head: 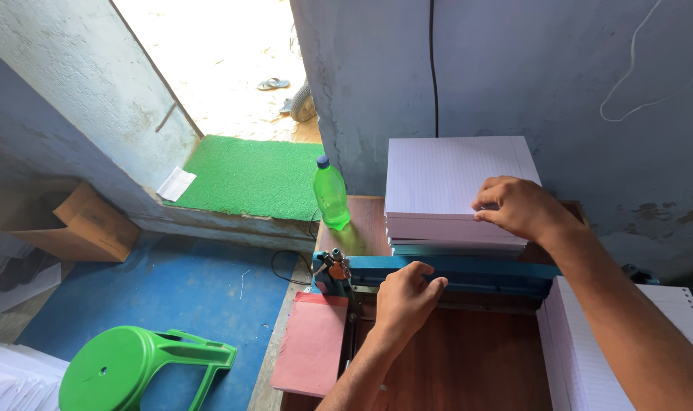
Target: The person repeatedly places lined paper sheets into a manual binding machine, presses the handle to bind them, and stacks the finished notebooks. The person also handles a printed cover sheet and places it on the stack.
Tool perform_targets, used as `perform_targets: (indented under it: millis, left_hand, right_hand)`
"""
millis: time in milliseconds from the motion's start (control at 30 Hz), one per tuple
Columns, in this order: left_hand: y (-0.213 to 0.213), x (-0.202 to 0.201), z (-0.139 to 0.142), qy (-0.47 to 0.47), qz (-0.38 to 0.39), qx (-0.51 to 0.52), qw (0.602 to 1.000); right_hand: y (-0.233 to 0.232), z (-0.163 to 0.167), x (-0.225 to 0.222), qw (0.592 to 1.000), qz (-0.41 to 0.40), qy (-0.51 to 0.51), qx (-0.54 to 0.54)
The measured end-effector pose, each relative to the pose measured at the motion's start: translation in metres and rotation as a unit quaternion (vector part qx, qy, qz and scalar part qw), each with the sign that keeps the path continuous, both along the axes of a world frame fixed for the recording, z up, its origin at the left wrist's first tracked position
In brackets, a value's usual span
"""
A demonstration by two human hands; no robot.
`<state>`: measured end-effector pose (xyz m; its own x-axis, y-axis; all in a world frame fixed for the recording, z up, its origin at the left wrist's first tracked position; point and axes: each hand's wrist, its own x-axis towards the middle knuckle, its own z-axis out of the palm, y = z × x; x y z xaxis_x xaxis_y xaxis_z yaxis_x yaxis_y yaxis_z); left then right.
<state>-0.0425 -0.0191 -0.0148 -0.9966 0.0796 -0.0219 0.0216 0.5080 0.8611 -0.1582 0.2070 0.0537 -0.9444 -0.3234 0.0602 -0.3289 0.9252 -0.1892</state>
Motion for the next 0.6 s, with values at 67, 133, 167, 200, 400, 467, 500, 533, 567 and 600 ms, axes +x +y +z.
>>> perform_targets:
  millis: [67,133,167,200,400,467,500,533,567,600]
  left_hand:
    - [-0.002,-0.003,-0.001,0.007,0.0,0.002,1.0]
    - [-0.004,-0.004,-0.001,0.023,-0.001,-0.008,1.0]
    - [-0.004,-0.004,-0.001,0.031,-0.002,-0.012,0.999]
    - [-0.004,-0.004,-0.001,0.036,-0.004,-0.014,0.999]
    - [-0.009,-0.007,-0.002,0.043,-0.014,-0.024,0.999]
    - [-0.011,-0.009,-0.002,0.047,-0.016,-0.024,0.998]
    - [-0.012,-0.009,-0.003,0.044,-0.018,-0.026,0.999]
    - [-0.012,-0.01,-0.003,0.039,-0.021,-0.028,0.999]
    - [-0.011,-0.01,-0.003,0.035,-0.023,-0.029,0.999]
    - [-0.012,-0.01,-0.003,0.054,-0.021,-0.03,0.998]
  right_hand:
    - [-0.002,0.003,-0.001,1.0,-0.018,-0.019,-0.009]
    - [-0.004,0.005,-0.002,0.998,-0.047,-0.045,-0.016]
    - [-0.004,0.007,-0.002,0.997,-0.053,-0.052,-0.016]
    - [-0.005,0.008,-0.002,0.996,-0.058,-0.06,-0.015]
    - [-0.005,0.012,-0.005,0.995,-0.069,-0.076,0.0]
    - [-0.004,0.011,-0.008,0.995,-0.069,-0.075,-0.006]
    - [-0.003,0.009,-0.009,0.995,-0.064,-0.073,-0.012]
    - [-0.001,0.007,-0.009,0.996,-0.06,-0.071,-0.017]
    - [0.002,0.006,-0.01,0.997,-0.044,-0.058,-0.023]
    - [0.005,0.005,-0.01,0.998,-0.029,-0.045,-0.029]
